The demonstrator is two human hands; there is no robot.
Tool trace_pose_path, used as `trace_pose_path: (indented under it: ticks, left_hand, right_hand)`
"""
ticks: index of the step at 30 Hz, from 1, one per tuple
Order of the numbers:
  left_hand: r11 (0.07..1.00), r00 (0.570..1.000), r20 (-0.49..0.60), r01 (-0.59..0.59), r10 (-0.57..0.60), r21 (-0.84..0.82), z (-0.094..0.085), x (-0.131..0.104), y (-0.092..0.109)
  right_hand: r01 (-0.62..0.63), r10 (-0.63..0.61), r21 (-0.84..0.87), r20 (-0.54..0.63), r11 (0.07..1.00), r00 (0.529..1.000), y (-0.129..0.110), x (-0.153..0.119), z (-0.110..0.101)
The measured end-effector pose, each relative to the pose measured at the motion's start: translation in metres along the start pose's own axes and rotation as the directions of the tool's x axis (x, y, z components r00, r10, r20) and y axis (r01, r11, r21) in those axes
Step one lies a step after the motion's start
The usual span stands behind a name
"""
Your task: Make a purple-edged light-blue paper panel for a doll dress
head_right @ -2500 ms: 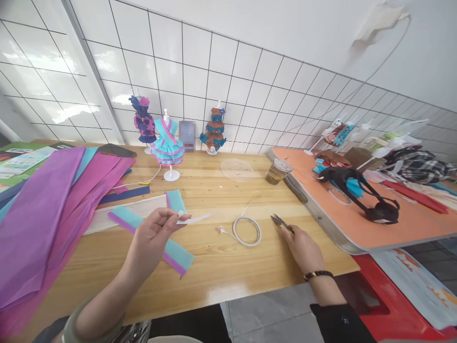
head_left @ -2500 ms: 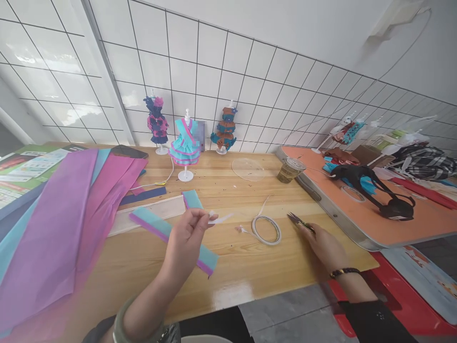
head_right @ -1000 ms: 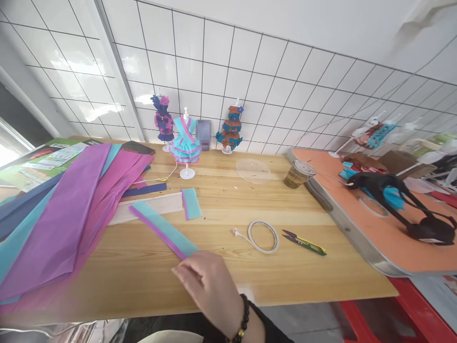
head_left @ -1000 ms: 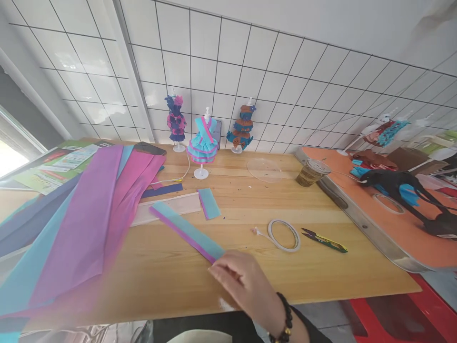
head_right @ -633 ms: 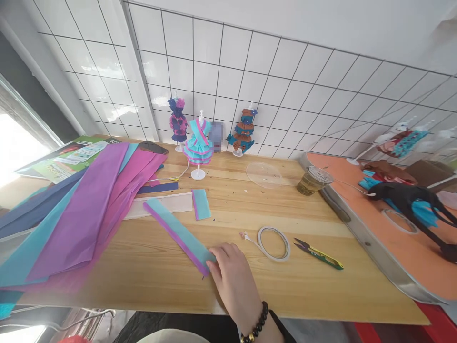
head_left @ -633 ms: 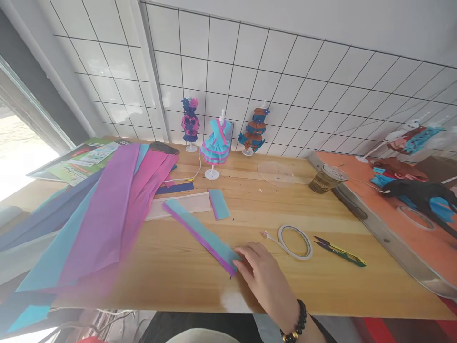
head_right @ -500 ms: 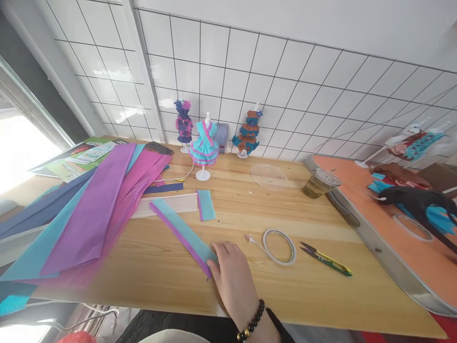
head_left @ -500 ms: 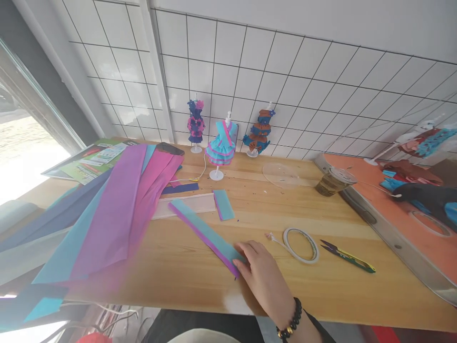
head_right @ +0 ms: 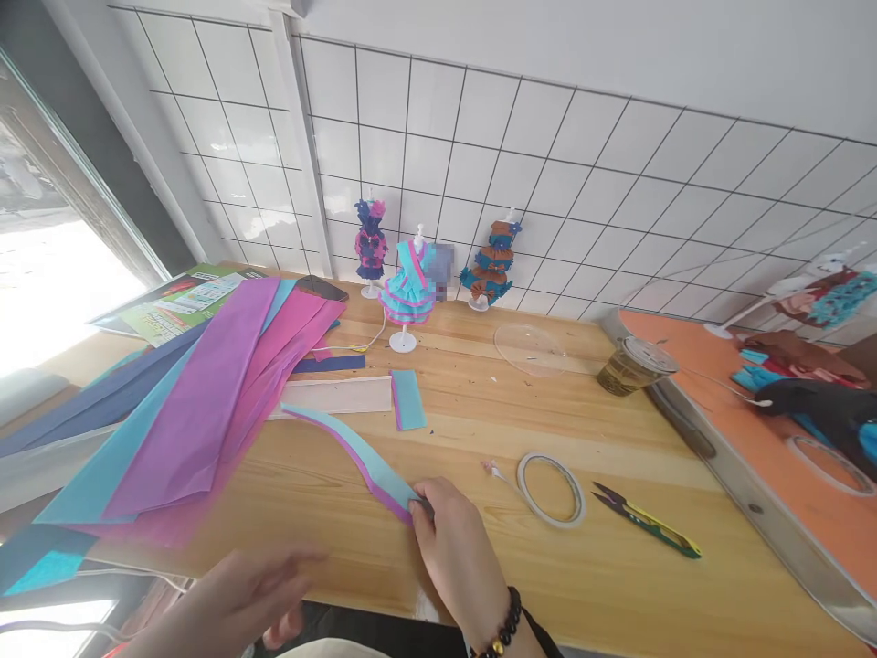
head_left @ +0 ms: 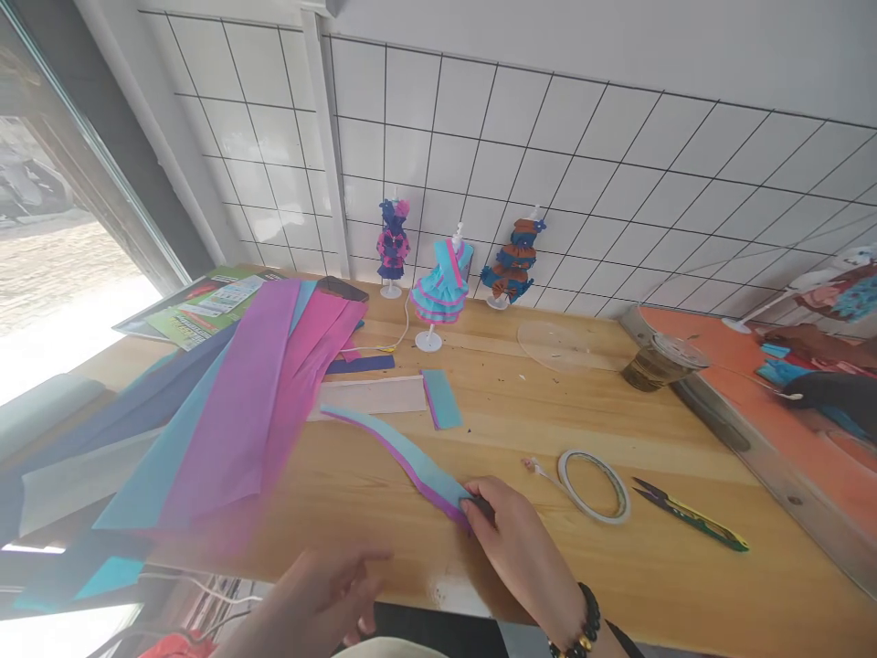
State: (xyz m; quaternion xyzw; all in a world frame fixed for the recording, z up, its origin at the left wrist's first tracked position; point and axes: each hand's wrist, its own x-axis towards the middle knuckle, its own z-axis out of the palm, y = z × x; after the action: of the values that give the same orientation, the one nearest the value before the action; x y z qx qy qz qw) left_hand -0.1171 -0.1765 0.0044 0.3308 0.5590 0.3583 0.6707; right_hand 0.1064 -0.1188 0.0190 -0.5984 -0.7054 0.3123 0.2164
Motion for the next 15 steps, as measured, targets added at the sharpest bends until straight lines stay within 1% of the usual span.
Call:
trace_pose_path:
  ticks: [1,2,4,5,6,7,8,9,10,12,13,15]
  left_hand:
    - [1.000,0.995,0.099,0.014,-0.017,0.025,0.008,0.009,0.006]
    - [1.000,0.990,0.136,0.028,-0.026,-0.012,0.015,0.017,0.011]
    - [0.975,0.974,0.186,0.161,-0.131,-0.156,0.029,0.027,0.021]
    - [0.951,0.960,0.230,0.213,-0.161,-0.224,0.035,0.030,0.025]
    - [0.923,0.941,0.296,0.252,-0.163,-0.292,0.040,0.032,0.027]
    - [0.893,0.921,0.363,0.276,-0.140,-0.356,0.044,0.033,0.029]
    - [0.862,0.903,0.419,0.287,-0.098,-0.417,0.048,0.034,0.030]
    - [0.830,0.894,0.445,0.287,-0.052,-0.478,0.051,0.036,0.031]
    - [0.798,0.900,0.435,0.274,-0.017,-0.536,0.054,0.038,0.030]
    - [0.753,0.943,0.332,0.221,-0.004,-0.620,0.057,0.043,0.029]
    - [0.744,0.964,0.267,0.188,-0.014,-0.641,0.058,0.046,0.029]
    - [0.752,0.983,0.180,0.148,-0.040,-0.642,0.058,0.052,0.028]
  right_hand:
    - [-0.029,0.028,0.055,0.011,0.998,1.000,0.000,0.000,0.000]
    - [-0.058,0.055,0.115,0.025,0.992,0.998,-0.001,0.000,0.000]
    - [-0.105,0.093,0.242,0.061,0.964,0.994,-0.002,-0.001,-0.002]
    - [-0.125,0.103,0.309,0.086,0.943,0.991,-0.002,-0.001,-0.003]
    - [-0.145,0.108,0.375,0.119,0.916,0.987,-0.002,-0.002,-0.005]
    - [-0.167,0.109,0.435,0.157,0.885,0.982,-0.002,-0.002,-0.007]
    - [-0.189,0.106,0.485,0.193,0.854,0.976,-0.002,-0.004,-0.010]
    - [-0.210,0.105,0.522,0.222,0.827,0.969,-0.002,-0.006,-0.012]
    - [-0.229,0.108,0.546,0.243,0.806,0.964,0.000,-0.008,-0.015]
    - [-0.263,0.123,0.558,0.277,0.787,0.953,0.004,-0.015,-0.021]
    - [-0.282,0.133,0.550,0.295,0.786,0.946,0.007,-0.019,-0.025]
    - [-0.314,0.161,0.526,0.317,0.790,0.935,0.015,-0.028,-0.032]
